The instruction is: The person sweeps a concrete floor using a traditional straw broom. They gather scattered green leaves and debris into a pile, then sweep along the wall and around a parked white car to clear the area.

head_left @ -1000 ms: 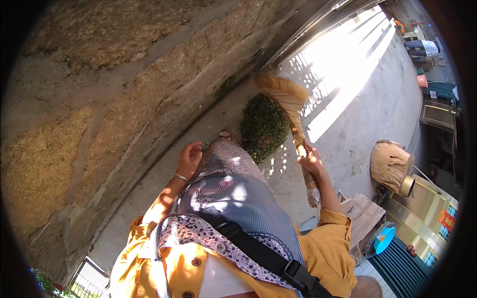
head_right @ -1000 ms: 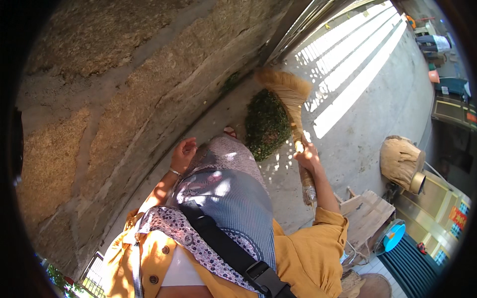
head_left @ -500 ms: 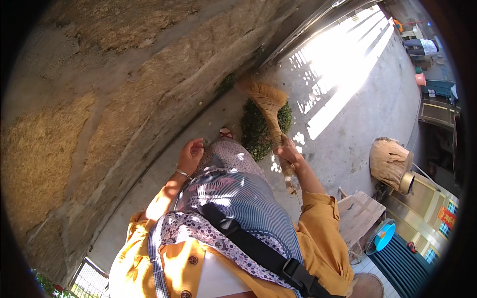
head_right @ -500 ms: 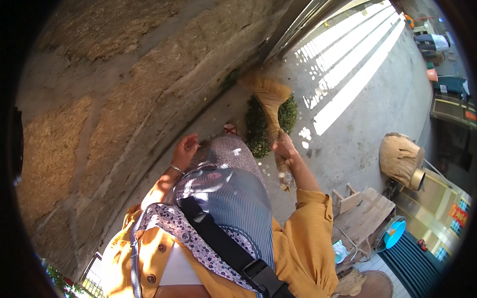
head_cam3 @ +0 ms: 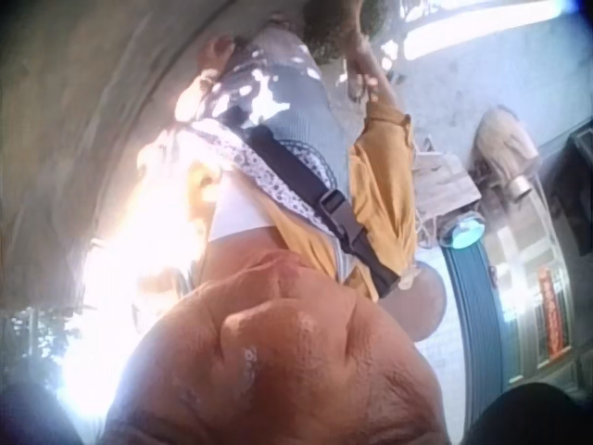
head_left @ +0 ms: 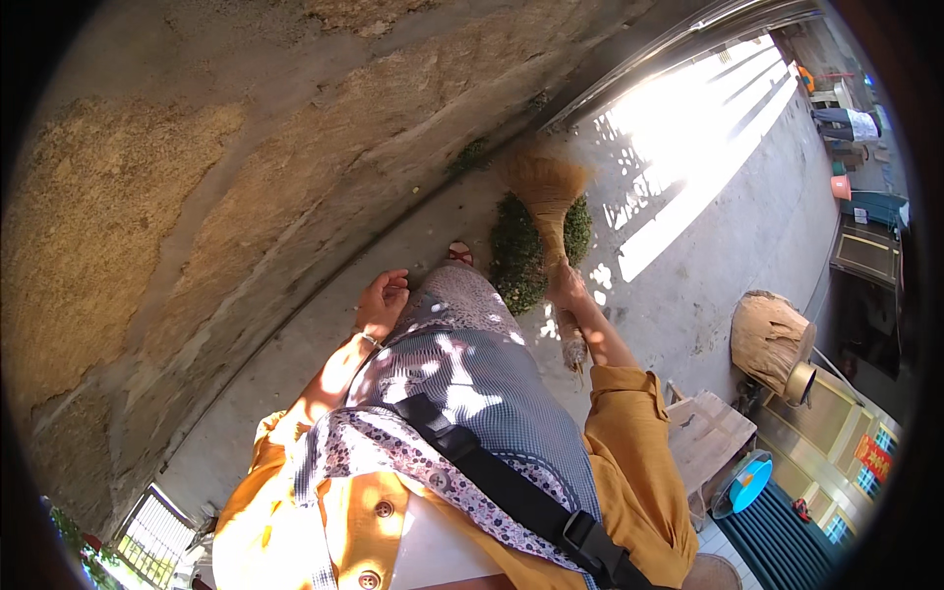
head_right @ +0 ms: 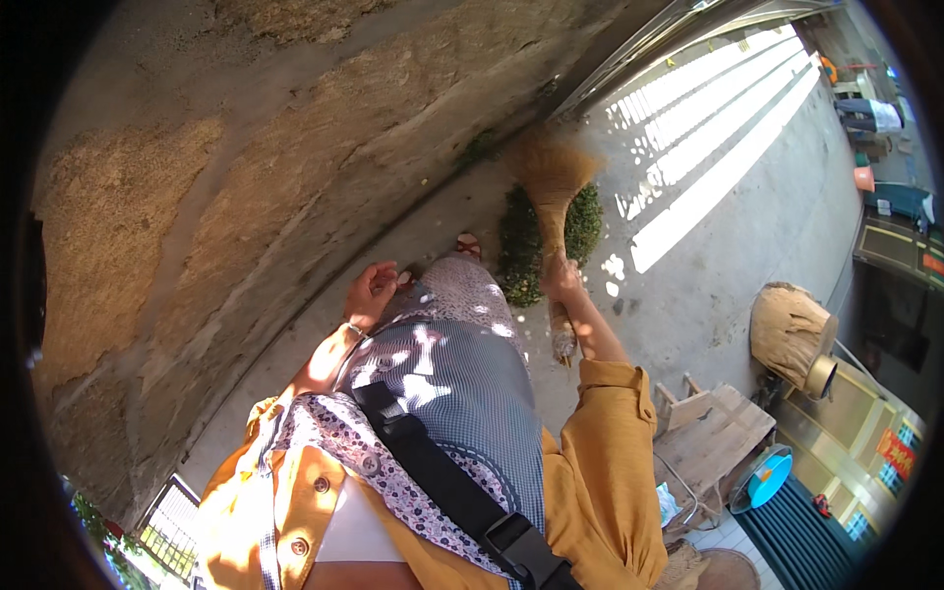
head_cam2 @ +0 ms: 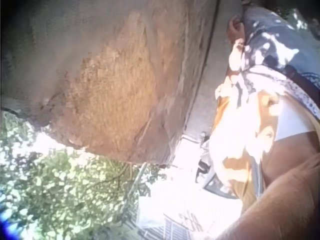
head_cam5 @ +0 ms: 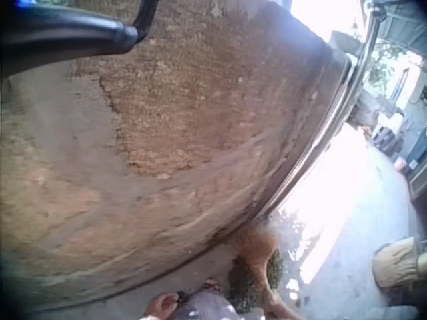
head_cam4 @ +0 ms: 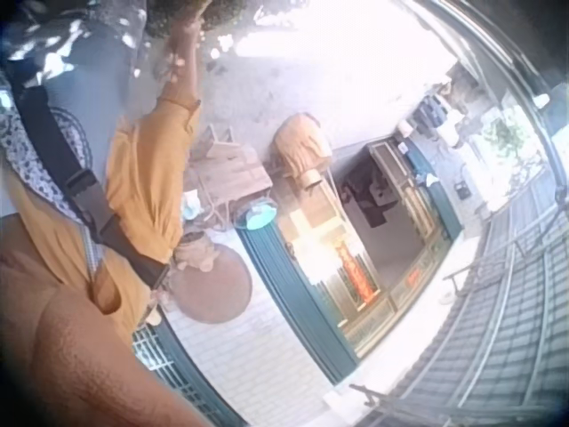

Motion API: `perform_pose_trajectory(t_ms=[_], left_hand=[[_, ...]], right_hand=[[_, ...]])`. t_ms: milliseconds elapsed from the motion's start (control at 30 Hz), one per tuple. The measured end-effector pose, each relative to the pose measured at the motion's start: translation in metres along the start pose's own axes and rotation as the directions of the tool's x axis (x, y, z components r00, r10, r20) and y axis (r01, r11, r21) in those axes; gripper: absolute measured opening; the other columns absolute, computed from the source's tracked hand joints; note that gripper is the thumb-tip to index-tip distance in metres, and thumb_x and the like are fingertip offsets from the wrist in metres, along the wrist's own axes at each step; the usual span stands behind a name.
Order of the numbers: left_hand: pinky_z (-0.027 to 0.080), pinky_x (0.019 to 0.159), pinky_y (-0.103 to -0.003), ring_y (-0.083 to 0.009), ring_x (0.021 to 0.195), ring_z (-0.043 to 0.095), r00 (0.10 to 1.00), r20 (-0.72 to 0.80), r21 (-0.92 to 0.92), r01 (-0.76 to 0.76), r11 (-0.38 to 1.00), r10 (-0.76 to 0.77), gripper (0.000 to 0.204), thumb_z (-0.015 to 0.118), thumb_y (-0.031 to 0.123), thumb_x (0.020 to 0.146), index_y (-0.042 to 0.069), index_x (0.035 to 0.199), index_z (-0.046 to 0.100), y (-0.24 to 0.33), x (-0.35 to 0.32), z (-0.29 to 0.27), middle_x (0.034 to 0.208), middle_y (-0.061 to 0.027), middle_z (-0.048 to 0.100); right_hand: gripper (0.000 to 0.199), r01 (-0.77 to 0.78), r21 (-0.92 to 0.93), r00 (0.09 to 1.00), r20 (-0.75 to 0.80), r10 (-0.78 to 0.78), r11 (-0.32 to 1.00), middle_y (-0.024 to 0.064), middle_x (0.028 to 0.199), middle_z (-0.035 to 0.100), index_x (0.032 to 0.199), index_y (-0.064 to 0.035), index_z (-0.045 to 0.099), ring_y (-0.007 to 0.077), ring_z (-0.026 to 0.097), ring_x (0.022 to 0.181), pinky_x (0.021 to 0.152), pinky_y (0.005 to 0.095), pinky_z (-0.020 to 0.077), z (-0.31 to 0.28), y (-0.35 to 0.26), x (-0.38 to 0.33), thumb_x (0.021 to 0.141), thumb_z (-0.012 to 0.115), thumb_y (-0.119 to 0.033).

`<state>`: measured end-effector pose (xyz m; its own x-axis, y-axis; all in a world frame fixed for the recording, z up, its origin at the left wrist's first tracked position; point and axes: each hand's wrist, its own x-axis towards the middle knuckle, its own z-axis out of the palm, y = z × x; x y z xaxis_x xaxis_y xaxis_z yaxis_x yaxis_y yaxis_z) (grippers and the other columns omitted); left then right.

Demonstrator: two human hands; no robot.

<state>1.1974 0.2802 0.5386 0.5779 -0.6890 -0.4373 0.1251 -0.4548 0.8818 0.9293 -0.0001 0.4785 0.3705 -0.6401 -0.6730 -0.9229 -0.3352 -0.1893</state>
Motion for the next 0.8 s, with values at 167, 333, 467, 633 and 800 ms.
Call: perform_pose_trajectory(t_ms=[167, 333, 467, 633, 800], left_hand=[[0.048, 0.073, -0.023, -0.0116, 0.083, 0.058, 0.999, -0.031, -0.086, -0.026, 0.996, 0.023, 0.033, 0.059, 0.001, 0.078, 0.005, 0.110, 0.055, -0.031, 0.000, -0.014, 0.091, -0.0054, 0.059], [0.049, 0.076, -0.025, -0.0138, 0.087, 0.060, 0.993, -0.088, -0.126, -0.086, 0.988, 0.075, 0.033, 0.058, 0.003, 0.078, 0.004, 0.111, 0.054, -0.052, -0.017, -0.027, 0.093, -0.0068, 0.060], [0.049, 0.078, -0.027, -0.0157, 0.090, 0.060, 0.991, -0.114, -0.053, -0.076, 0.996, 0.069, 0.033, 0.058, 0.004, 0.078, 0.004, 0.111, 0.054, -0.055, -0.033, -0.031, 0.096, -0.0086, 0.061], [0.049, 0.079, -0.028, -0.0157, 0.087, 0.060, 0.994, -0.111, -0.045, -0.003, 0.999, -0.002, 0.034, 0.058, 0.005, 0.077, 0.004, 0.111, 0.054, -0.039, -0.053, -0.038, 0.096, -0.0087, 0.062], [0.047, 0.079, -0.026, -0.0151, 0.090, 0.057, 0.996, -0.083, -0.206, -0.042, 0.978, 0.026, 0.034, 0.059, 0.002, 0.080, 0.004, 0.113, 0.052, -0.050, -0.067, -0.048, 0.098, -0.0085, 0.058]], right_hand=[[0.079, 0.209, 0.054, 0.965, 0.150, -0.215, 0.977, 0.0194, 0.086, 0.060, 0.125, 0.0019, 0.039, 0.0280, 0.060, 0.079, 0.067, 0.0369, 0.0482, -0.055, -0.005, -0.079, 0.055, 0.068, -0.018], [0.071, 0.003, 0.456, 0.991, 0.119, -0.065, 0.890, 0.0115, 0.076, 0.060, 0.120, 0.0000, 0.046, 0.0204, 0.056, 0.064, 0.057, 0.0320, 0.0456, -0.106, -0.033, -0.136, 0.055, 0.069, -0.016], [0.056, -0.098, 0.649, 0.995, 0.086, 0.055, 0.755, 0.0115, 0.080, 0.060, 0.111, 0.0050, 0.051, 0.0204, 0.057, 0.064, 0.056, 0.0321, 0.0467, -0.066, -0.063, -0.061, 0.061, 0.066, -0.014], [0.031, -0.031, 0.327, 0.995, -0.078, 0.060, 0.944, 0.0160, 0.078, 0.062, 0.089, 0.0021, 0.060, 0.0223, 0.061, 0.065, 0.053, 0.0328, 0.0475, 0.002, -0.133, 0.039, 0.065, 0.067, -0.015], [0.037, 0.424, 0.163, 0.903, -0.009, -0.429, 0.891, 0.0133, 0.075, 0.062, 0.088, 0.0029, 0.060, 0.0217, 0.060, 0.062, 0.051, 0.0330, 0.0457, 0.111, -0.051, 0.092, 0.061, 0.069, -0.020]])
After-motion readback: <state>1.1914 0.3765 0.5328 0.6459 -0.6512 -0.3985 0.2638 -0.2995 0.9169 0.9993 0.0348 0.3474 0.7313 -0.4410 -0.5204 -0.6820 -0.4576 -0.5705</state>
